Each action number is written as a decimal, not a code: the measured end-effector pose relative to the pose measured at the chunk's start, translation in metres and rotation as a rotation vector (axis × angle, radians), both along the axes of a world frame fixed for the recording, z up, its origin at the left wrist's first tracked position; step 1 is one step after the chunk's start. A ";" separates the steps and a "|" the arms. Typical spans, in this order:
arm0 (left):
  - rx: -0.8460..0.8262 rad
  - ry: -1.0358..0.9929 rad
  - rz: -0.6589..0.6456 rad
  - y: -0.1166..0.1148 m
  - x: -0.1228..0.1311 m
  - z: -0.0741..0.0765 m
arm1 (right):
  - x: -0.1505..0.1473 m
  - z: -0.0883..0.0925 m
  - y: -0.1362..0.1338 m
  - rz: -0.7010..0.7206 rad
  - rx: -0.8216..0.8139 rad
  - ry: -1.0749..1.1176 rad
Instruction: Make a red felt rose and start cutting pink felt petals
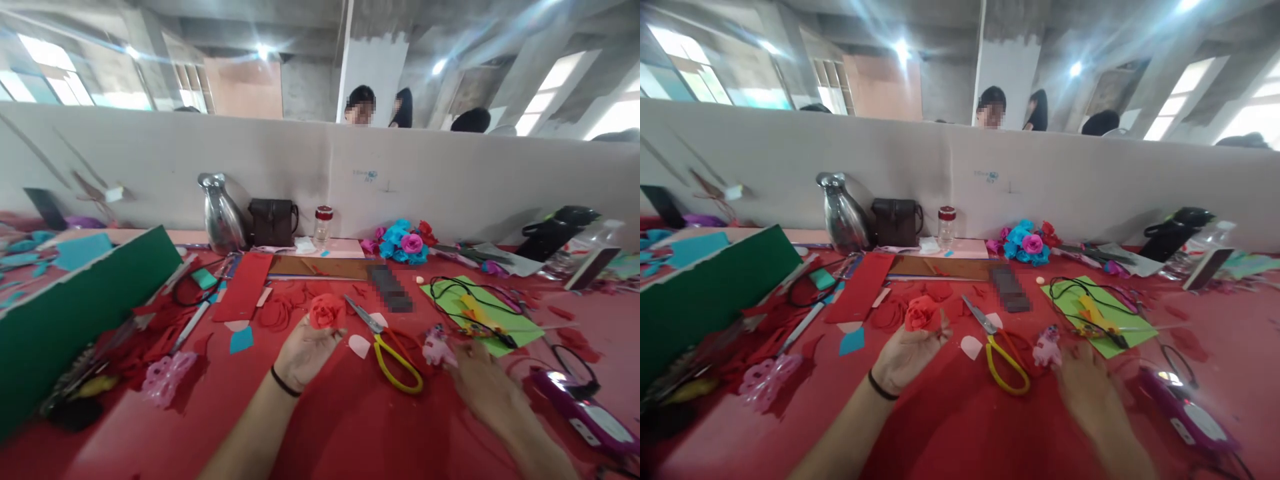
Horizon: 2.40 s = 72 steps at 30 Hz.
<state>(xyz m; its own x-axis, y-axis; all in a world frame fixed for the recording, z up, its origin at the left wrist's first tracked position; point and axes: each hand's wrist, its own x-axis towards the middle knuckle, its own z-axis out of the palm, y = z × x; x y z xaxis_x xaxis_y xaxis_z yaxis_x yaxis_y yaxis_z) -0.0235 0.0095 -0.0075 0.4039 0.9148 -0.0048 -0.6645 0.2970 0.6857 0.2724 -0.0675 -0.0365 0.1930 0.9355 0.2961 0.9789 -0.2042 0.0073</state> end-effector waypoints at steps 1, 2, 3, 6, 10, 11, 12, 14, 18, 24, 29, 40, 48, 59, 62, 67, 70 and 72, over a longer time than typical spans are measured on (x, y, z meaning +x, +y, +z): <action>-0.023 -0.010 -0.028 0.000 0.000 0.000 | -0.009 0.009 0.005 0.019 0.047 0.048; -0.040 -0.016 -0.050 0.000 0.000 0.000 | -0.022 0.021 0.010 0.096 0.084 0.150; -0.050 -0.015 -0.065 0.000 -0.001 -0.001 | -0.039 0.034 0.015 0.135 0.179 0.318; -0.038 0.031 -0.063 0.002 -0.002 -0.002 | -0.097 0.068 0.033 0.426 0.054 1.090; 0.022 0.058 -0.061 0.008 -0.003 -0.008 | -0.152 0.076 0.050 0.462 -0.177 1.880; 0.037 0.061 -0.054 0.009 -0.003 -0.009 | -0.157 0.073 0.052 0.449 -0.184 1.991; 0.048 0.069 -0.044 0.011 -0.002 -0.011 | -0.159 0.068 0.054 0.434 -0.182 2.076; 0.062 0.101 -0.023 0.012 -0.001 -0.012 | -0.158 0.061 0.055 0.394 -0.172 2.188; 0.095 0.176 -0.016 0.013 0.003 -0.012 | -0.149 0.055 0.054 0.324 -0.181 2.303; 0.120 0.264 0.044 0.012 0.005 -0.007 | -0.144 0.052 0.053 0.304 -0.063 2.367; 0.155 0.321 0.125 0.013 0.005 -0.009 | -0.147 0.049 0.049 0.220 -0.001 2.343; 0.240 0.317 0.287 0.016 0.007 -0.010 | -0.149 0.050 0.047 0.259 0.093 2.128; 0.194 0.255 0.274 0.014 0.009 -0.012 | -0.159 0.046 0.045 0.289 0.112 2.098; 0.195 0.253 0.221 0.012 0.013 -0.015 | -0.158 0.041 0.048 0.310 0.190 2.088; 0.112 0.221 0.178 0.011 0.016 -0.016 | -0.158 0.039 0.047 0.308 0.182 2.093; 0.035 0.188 0.142 0.009 0.019 -0.018 | -0.157 0.041 0.046 0.296 0.192 2.076; 0.038 0.175 0.158 0.010 0.019 -0.018 | -0.157 0.043 0.045 0.323 0.198 2.055; 0.044 0.176 0.170 0.010 0.019 -0.018 | -0.157 0.045 0.045 0.325 0.174 2.028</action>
<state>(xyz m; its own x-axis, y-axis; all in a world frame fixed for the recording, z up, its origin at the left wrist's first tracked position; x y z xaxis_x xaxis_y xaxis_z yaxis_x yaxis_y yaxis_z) -0.0049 0.0199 -0.0254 0.2403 0.9705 -0.0207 -0.5713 0.1586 0.8053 0.1149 -0.0227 0.0082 0.1581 0.9874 -0.0089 -0.4414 0.0626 -0.8951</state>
